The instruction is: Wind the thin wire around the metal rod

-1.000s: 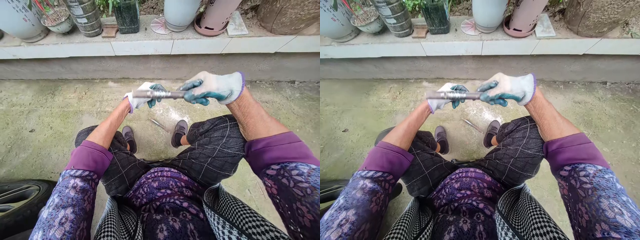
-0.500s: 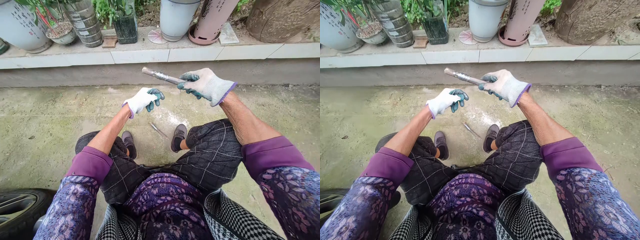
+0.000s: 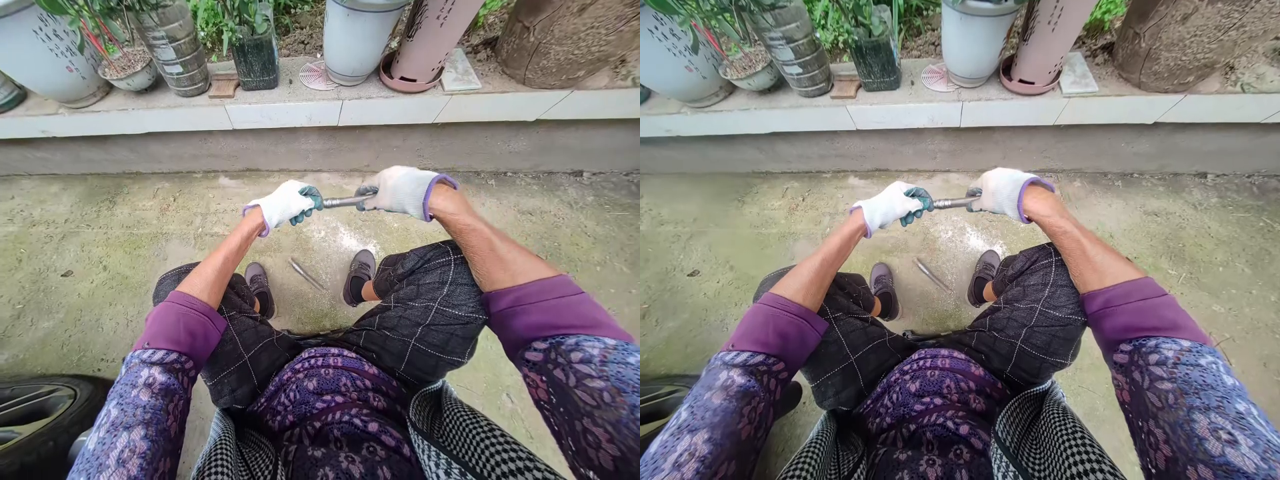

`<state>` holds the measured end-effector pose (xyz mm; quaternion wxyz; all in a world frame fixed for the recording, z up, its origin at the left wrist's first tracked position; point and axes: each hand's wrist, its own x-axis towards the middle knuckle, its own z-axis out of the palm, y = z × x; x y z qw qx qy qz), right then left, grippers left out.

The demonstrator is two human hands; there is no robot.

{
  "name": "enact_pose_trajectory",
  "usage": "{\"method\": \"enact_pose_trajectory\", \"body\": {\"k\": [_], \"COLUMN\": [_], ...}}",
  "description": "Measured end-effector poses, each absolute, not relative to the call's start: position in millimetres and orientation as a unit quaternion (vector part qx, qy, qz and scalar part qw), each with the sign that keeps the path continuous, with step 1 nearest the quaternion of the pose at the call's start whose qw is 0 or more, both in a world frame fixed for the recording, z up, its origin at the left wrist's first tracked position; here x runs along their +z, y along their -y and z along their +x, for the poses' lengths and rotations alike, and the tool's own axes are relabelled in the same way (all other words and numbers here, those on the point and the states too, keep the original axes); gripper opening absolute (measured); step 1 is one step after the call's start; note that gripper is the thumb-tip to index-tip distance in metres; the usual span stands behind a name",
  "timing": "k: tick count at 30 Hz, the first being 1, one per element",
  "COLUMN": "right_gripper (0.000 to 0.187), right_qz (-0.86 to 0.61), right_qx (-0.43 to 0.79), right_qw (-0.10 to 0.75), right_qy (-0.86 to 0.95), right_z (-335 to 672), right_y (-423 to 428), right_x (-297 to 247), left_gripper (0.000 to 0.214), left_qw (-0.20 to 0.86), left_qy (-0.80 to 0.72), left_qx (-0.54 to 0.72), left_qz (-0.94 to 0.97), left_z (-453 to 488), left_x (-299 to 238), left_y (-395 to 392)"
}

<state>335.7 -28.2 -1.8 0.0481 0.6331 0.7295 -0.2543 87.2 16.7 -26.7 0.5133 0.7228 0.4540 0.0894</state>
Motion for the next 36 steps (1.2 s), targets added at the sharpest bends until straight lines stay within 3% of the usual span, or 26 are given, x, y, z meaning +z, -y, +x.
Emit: {"method": "enact_pose_trajectory", "body": {"k": [3,7,9,11,13,16,18,21,23,27,29,32,36], "right_gripper": [0.038,0.057,0.058,0.055,0.052,0.037,0.021,0.024,0.033,0.047,0.052,0.055,0.04], "right_qz": [0.685,0.611,0.545,0.502,0.491,0.523,0.558,0.633,0.68,0.677,0.618,0.526,0.513], "right_qx": [-0.219,-0.383,-0.462,-0.536,-0.56,-0.428,-0.295,-0.189,-0.165,-0.292,-0.402,-0.526,-0.525], "right_qw": [-0.044,-0.273,-0.308,-0.244,-0.106,0.095,0.155,0.138,0.061,-0.175,-0.234,-0.194,-0.003], "right_qy": [-0.694,-0.637,-0.628,-0.634,-0.659,-0.731,-0.76,-0.738,-0.712,-0.653,-0.633,-0.639,-0.679], "right_z": [337.4,348.0,353.8,355.4,349.6,331.7,323.6,329.9,342.7,359.9,360.3,355.9,348.0], "right_y": [28.3,43.5,50.7,54.9,55.7,49.7,40.3,23.3,16.2,20.8,28.6,39.6,45.4], "right_x": [6.8,29.5,36.9,37.1,29.9,11.2,-0.3,-7.0,-3.7,9.3,14.3,18.4,14.9], "left_gripper": [0.022,0.023,0.021,0.019,0.017,0.015,0.013,0.013,0.014,0.021,0.025,0.025,0.019], "left_qw": [0.536,0.554,0.557,0.548,0.532,0.51,0.499,0.503,0.518,0.547,0.553,0.542,0.498], "left_qy": [-0.437,-0.43,-0.434,-0.446,-0.461,-0.477,-0.483,-0.471,-0.459,-0.44,-0.426,-0.422,-0.446], "left_qx": [0.096,0.102,0.1,0.109,0.126,0.138,0.123,0.088,0.082,0.093,0.094,0.09,0.096], "left_qz": [0.716,0.706,0.701,0.699,0.699,0.702,0.709,0.719,0.717,0.706,0.71,0.721,0.738], "left_z": [92.0,90.9,88.2,85.2,82.7,80.8,81.8,86.3,90.4,96.5,96.2,91.2,84.5], "left_x": [-31.4,-38.8,-40.1,-38.2,-33.4,-25.5,-23.0,-24.9,-28.1,-32.3,-32.4,-30.7,-27.8], "left_y": [-12.5,-16.4,-19.5,-22.3,-24.8,-25.5,-22.1,-11.7,-4.7,1.2,-0.5,-6.9,-15.0]}}
